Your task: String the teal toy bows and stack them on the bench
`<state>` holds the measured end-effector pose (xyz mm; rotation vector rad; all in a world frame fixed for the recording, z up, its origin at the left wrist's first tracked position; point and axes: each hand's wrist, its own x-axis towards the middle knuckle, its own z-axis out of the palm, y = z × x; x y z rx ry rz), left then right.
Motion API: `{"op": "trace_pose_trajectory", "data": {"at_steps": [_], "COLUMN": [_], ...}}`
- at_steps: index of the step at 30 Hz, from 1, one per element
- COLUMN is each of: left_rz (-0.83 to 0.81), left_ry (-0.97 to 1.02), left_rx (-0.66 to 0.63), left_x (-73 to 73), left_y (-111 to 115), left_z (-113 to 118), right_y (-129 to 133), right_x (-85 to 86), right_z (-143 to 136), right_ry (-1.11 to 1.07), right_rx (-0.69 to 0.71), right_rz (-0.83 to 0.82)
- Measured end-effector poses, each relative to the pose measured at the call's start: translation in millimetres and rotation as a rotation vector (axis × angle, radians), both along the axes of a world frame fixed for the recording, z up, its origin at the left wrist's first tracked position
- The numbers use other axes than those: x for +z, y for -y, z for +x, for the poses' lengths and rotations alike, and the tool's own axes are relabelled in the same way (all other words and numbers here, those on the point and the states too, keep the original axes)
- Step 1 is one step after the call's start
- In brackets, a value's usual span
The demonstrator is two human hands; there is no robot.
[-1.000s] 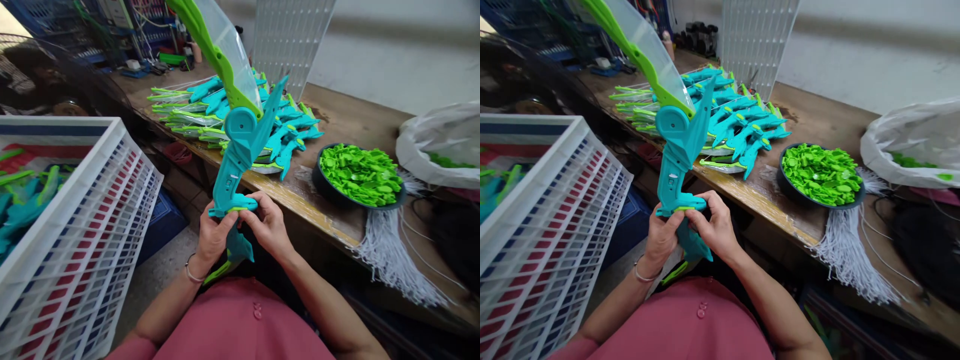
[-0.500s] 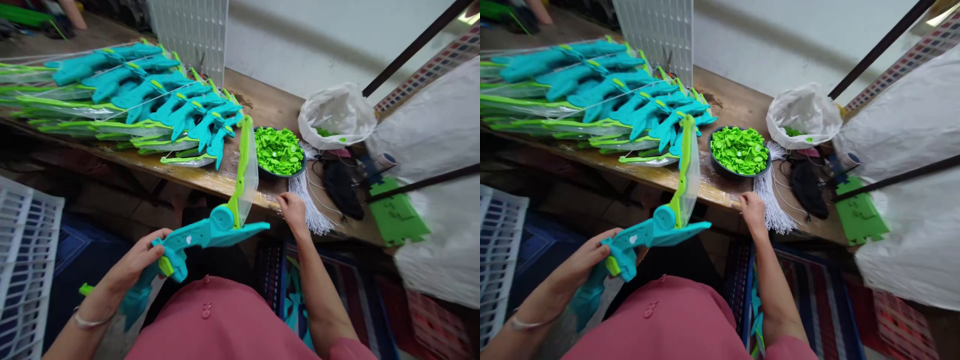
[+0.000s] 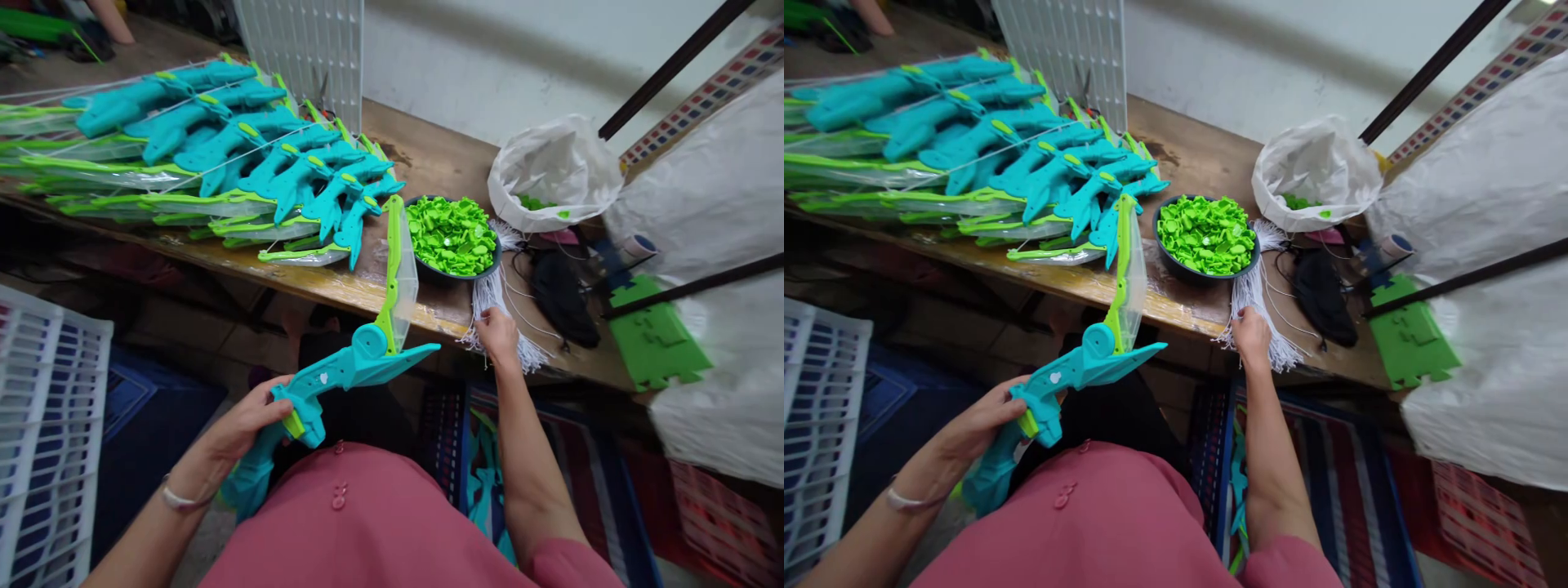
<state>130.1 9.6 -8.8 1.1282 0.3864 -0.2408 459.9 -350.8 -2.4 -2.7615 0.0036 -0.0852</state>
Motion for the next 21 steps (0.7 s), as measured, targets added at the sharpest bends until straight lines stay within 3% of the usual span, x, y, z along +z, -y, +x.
{"op": "trace_pose_trajectory", "data": {"at_steps": [8, 15, 18, 21], "left_rz": [-0.13, -0.24, -0.274, -0.29], "left_ry": [-0.055, -0.026, 0.001, 0.034], "left_rx": [0.034, -0.013, -0.072, -0.169], "left_x": [-11.0, -9.9, -10.1, -7.7], "left_y": [-7, 4, 9, 14], "left_z": [-4, 15, 21, 30], "right_y": [26, 27, 18, -12], "right_x": [-2.8, 13.0, 20.1, 17.4], "right_z": [12, 2, -15, -59], "right_ry": [0.04, 0.186, 0.255, 0.191], "right_rx": [-0.028, -0.027, -0.047, 0.065], "right_rz": [0.411, 0.508, 0.524, 0.595]}}
